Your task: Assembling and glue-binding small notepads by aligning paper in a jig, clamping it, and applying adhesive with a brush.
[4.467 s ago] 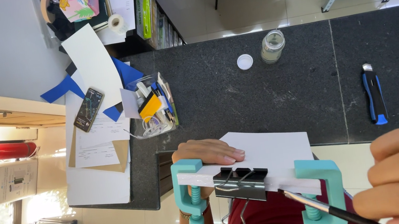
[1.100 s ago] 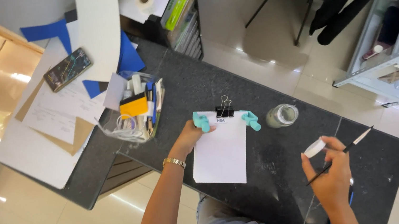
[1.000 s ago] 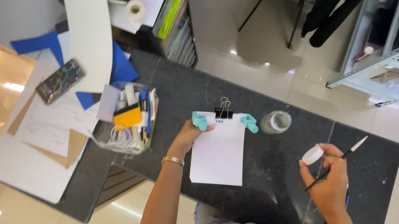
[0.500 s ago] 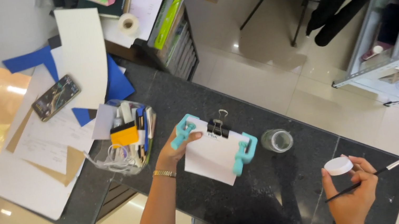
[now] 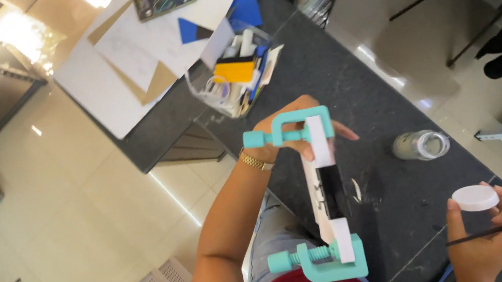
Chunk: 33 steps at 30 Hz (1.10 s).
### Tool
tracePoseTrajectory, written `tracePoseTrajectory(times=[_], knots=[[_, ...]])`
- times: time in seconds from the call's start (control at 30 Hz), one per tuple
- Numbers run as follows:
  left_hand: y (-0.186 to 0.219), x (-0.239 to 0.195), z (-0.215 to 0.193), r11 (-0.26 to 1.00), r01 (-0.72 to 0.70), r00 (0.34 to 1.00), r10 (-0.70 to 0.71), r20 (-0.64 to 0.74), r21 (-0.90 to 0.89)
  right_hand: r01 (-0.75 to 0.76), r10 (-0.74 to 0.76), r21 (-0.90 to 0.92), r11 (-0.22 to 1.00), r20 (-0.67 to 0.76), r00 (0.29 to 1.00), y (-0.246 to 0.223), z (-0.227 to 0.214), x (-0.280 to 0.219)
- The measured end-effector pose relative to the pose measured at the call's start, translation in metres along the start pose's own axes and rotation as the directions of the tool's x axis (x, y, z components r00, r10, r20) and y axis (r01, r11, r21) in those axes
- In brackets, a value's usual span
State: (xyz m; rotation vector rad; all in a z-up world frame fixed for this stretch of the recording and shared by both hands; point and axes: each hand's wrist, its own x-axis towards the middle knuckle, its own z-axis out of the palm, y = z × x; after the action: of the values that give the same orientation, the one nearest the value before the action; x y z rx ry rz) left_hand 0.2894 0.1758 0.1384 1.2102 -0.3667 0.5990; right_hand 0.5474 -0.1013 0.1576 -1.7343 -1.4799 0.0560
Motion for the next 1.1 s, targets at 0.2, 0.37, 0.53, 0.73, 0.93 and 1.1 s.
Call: tracePoseTrajectory(times=[0.2,0.37,0.53,0.73,0.93,1.1], knots=[[0.037,0.006,0.033,0.988,0.107,0.990,-0.117,0.085,0.113,0.043,-0.043,0.071,0.997,-0.004,0.999,-0.027,0.001,-0.015],[0.051,0.017,0.045,0.984,0.109,0.972,-0.134,0.192,0.139,0.043,-0.044,0.079,0.996,0.009,0.999,-0.037,-0.005,-0.024],[0.042,0.022,0.044,0.991,0.125,0.945,-0.134,0.299,0.050,0.053,-0.052,0.094,0.994,-0.010,0.999,-0.044,-0.009,-0.029],[0.037,0.040,0.045,0.981,0.184,0.879,-0.140,0.456,-0.054,-0.071,0.078,0.113,0.991,-0.059,0.995,-0.052,-0.016,-0.048],[0.032,0.071,0.050,0.976,0.201,0.815,-0.121,0.566,-0.081,-0.184,0.182,-0.010,0.983,-0.086,0.980,-0.058,-0.027,-0.065],[0.023,0.081,0.053,0.963,0.266,0.771,-0.182,0.610,-0.049,-0.205,0.204,0.000,0.979,-0.122,0.971,-0.054,-0.029,-0.068]])
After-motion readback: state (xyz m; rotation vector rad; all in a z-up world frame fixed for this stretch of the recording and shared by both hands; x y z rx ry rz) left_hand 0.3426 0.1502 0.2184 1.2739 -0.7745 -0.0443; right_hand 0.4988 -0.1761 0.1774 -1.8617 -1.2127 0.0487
